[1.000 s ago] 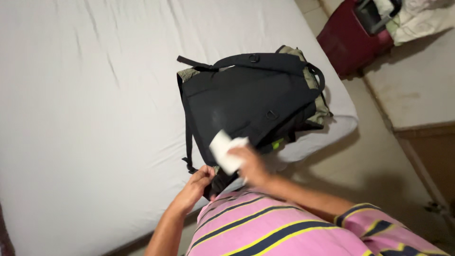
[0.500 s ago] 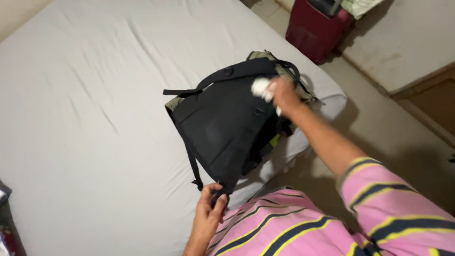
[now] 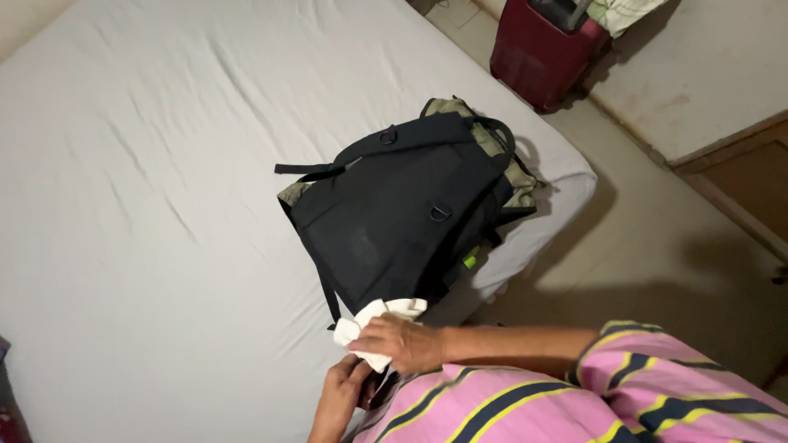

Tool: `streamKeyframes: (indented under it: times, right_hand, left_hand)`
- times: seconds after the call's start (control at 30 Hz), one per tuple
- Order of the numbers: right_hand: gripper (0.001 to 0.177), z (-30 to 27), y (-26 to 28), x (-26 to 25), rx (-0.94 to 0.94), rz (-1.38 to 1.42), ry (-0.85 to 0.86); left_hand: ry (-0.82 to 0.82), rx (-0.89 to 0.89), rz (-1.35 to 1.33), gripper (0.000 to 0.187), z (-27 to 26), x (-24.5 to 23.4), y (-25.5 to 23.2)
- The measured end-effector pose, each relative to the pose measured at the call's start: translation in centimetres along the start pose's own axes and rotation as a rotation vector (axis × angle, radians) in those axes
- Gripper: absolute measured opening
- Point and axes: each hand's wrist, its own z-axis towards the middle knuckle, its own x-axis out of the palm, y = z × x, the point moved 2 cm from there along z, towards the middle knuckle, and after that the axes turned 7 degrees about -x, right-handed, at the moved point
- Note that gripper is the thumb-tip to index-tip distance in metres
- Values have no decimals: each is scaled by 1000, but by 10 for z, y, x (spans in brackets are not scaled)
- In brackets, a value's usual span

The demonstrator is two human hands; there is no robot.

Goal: The person wipes the exterior of a backpack with a white cloth. They rotate the backpack to clean multiple sides, including the front, back, and sides, while a water bottle remains attached to the front pocket.

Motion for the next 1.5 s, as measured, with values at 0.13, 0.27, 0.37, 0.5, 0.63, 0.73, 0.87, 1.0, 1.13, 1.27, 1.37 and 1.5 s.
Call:
streamKeyframes:
  times: [0.13, 0.27, 0.37, 0.5, 0.63, 0.73, 0.87, 1.0, 1.13, 1.27, 1.37, 1.5]
  right_hand:
    - [23, -13, -58, -67, -87, -381, -202]
    - [13, -52, -147, -171, 15, -612, -182]
    - [22, -84, -193, -236, 627, -656, -357]
    - [38, -90, -182, -241, 560, -744, -465]
    - [51, -52, -120, -158, 575, -462, -569]
    - [44, -15, -58, -73, 713, -108, -317]
    - [59, 18, -2, -27, 60, 66, -141]
    - [49, 16, -25, -55, -45, -103, -100]
    - [38, -13, -90, -122, 95, -329, 13]
    - [16, -18, -160, -170, 537, -511, 52]
    - [34, -5, -214, -211, 535, -449, -192]
    - [52, 37, -306, -247, 621, -364, -246]
  left_hand:
    - [-43, 11, 54, 25, -2, 3, 3]
    - [-65, 25, -20, 20, -10, 4, 1]
    - [-25, 90, -70, 22, -16, 0, 4]
    - [-24, 170, -143, 24, -13, -2, 8]
    - [-22, 152, -196, 21, -5, 0, 10]
    - [-40, 144, -143, 21, 2, -1, 6]
    - [-71, 89, -143, 22, 7, -10, 4]
    - [-70, 49, -144, 21, 7, -14, 5]
    - [-42, 19, -193, 17, 11, -16, 8]
    - [-48, 142, -186, 22, 20, -32, 19]
    - [-84, 131, -60, 26, 33, -43, 30]
    - [-286, 146, 640, 27, 59, -50, 30]
